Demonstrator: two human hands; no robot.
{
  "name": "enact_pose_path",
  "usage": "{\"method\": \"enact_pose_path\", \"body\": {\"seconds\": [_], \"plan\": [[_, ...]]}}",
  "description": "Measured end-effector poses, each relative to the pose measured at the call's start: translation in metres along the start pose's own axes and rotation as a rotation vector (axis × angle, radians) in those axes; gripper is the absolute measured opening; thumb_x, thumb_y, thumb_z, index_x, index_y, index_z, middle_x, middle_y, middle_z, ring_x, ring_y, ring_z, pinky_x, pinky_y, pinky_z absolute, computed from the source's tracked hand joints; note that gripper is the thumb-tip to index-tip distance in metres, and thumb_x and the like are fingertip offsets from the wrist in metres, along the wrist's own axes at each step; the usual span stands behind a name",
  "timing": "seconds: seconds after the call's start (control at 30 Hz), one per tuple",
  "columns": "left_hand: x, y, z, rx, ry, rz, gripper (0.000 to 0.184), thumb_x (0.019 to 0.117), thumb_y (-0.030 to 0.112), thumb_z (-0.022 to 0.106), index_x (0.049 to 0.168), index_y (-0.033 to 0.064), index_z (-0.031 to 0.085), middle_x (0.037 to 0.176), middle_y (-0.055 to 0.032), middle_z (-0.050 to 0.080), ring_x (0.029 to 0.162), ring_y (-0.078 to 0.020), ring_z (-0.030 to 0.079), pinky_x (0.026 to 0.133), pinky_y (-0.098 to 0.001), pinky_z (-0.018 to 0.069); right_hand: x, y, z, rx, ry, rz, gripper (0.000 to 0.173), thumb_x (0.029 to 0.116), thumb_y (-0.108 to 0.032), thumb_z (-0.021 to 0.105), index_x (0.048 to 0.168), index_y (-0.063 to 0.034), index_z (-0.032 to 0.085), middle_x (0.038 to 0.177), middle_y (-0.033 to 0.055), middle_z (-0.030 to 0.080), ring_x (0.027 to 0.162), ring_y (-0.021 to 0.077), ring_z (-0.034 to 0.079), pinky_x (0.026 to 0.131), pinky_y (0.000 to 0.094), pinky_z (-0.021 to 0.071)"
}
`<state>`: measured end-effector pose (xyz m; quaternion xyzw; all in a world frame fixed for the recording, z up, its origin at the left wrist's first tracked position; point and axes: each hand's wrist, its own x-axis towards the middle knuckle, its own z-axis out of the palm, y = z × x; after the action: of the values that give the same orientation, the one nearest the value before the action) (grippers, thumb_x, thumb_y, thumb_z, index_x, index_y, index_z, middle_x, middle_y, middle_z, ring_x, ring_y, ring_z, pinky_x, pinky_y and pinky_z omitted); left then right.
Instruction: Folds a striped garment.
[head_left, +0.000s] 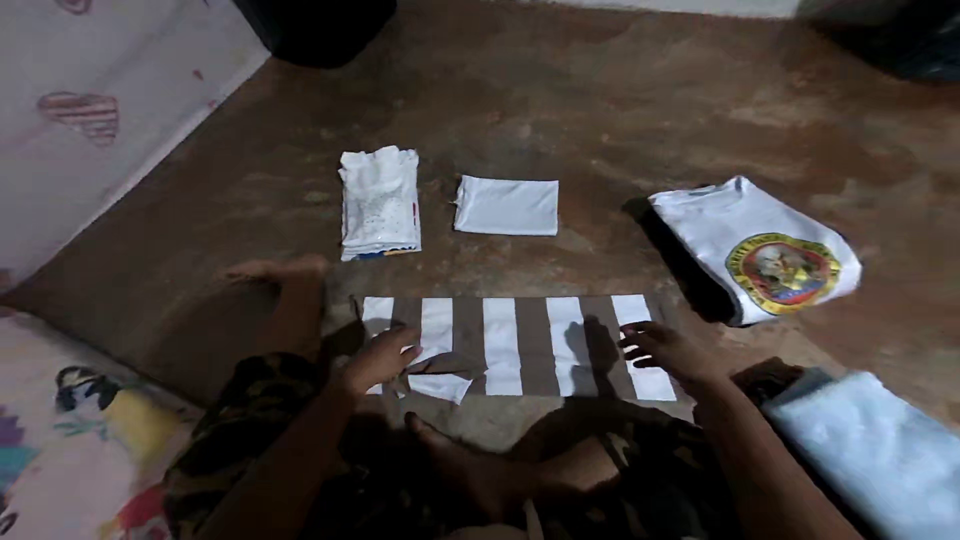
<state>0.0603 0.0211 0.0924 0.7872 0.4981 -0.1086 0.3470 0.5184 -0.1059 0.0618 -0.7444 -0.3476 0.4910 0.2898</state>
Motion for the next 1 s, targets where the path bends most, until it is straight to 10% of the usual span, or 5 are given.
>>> {"method": "enact_pose_path", "body": {"seconds": [0.3,0.53,1.0], "plan": [[-0.031,-0.043,0.044,0.006,-0.064,-0.04,0.087,0.0851,0.006,0.08,0.16,0.0129,0.035,0.156,-0.0245,0.041,0.142,-0.0429,0.044,0.114,-0.059,0.0393,-0.029,-0.058,0.171,-0.492,-0.638,-0.466,0.029,0.0991,-0.016,0.066,0.123,-0.0001,0.068,0.118,0.0178,0.069,0.105,0.0277,0.068,0.096,0.0458,0.0537],[-0.013,-0.054,0.045,0.184,-0.069,0.045,0.039,0.0886,0.004,0.073,0.127,0.0088,0.07,0.145,-0.0189,0.052,0.135,-0.0395,0.049,0.111,-0.0561,0.0425,-0.029,-0.039,0.292,-0.79,-0.366,-0.391,0.067,0.088,-0.047,0.076,0.139,-0.0077,0.058,0.153,0.0174,0.048,0.138,0.0369,0.049,0.109,0.057,0.0447],[-0.006,-0.07,0.024,-0.39,-0.101,0.149,0.032,0.0989,0.019,0.068,0.119,-0.0061,0.062,0.104,-0.02,0.065,0.094,-0.0267,0.063,0.09,-0.0455,0.0518,-0.025,-0.02,0.293,-0.879,-0.202,-0.567,0.051,0.0907,-0.039,0.07,0.135,-0.0141,0.065,0.142,0.0167,0.058,0.136,0.0386,0.05,0.108,0.0578,0.0429]]}}
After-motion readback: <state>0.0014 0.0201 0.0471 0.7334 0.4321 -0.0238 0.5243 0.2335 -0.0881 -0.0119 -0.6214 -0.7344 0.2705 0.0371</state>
